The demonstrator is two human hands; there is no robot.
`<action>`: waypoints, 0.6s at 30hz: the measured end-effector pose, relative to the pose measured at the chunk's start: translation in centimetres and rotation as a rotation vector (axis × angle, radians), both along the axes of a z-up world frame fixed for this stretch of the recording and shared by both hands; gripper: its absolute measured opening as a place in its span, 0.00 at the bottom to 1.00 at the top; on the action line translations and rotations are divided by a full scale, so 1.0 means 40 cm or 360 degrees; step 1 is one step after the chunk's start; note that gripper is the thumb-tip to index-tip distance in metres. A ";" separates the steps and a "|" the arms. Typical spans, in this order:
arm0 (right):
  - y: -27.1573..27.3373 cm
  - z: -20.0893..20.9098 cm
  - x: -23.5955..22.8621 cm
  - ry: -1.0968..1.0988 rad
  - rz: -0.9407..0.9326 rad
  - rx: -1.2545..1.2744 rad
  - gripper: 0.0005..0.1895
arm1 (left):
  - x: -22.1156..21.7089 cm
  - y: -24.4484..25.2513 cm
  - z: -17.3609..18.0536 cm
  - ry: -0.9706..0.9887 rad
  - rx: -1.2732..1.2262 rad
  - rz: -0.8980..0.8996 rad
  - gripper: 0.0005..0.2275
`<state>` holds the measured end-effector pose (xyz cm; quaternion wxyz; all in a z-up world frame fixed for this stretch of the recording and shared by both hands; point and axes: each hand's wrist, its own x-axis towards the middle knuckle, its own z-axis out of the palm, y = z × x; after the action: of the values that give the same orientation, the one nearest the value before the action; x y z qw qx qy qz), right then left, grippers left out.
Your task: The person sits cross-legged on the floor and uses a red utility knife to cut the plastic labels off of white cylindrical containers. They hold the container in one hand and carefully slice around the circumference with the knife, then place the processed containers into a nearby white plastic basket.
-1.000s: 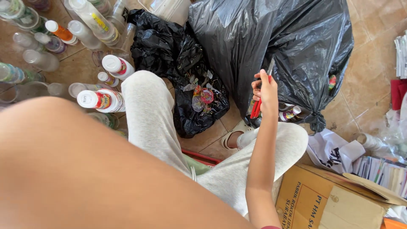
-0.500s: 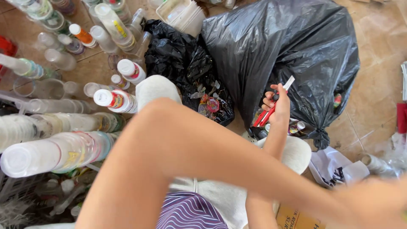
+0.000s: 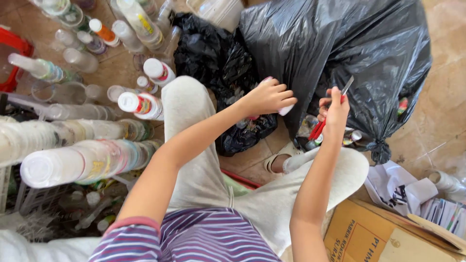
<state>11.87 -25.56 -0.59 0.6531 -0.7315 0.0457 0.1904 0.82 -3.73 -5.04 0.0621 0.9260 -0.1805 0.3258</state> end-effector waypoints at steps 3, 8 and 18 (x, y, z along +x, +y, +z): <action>0.017 0.050 -0.036 -0.0056 0.0037 -0.0051 0.20 | -0.010 -0.005 -0.005 0.0148 0.0013 -0.0013 0.30; 0.019 0.062 -0.080 -0.0111 0.0041 -0.0082 0.42 | 0.024 0.032 -0.040 0.0352 -0.0075 0.0274 0.34; 0.101 0.026 -0.245 -0.1269 0.0592 -0.0596 0.27 | 0.014 -0.012 0.102 -0.0079 -0.3408 0.0374 0.19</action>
<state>2.07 -21.54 0.46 0.4317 -0.8483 -0.3066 -0.0028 1.40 -4.20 -0.97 0.8049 0.3950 0.2872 0.3371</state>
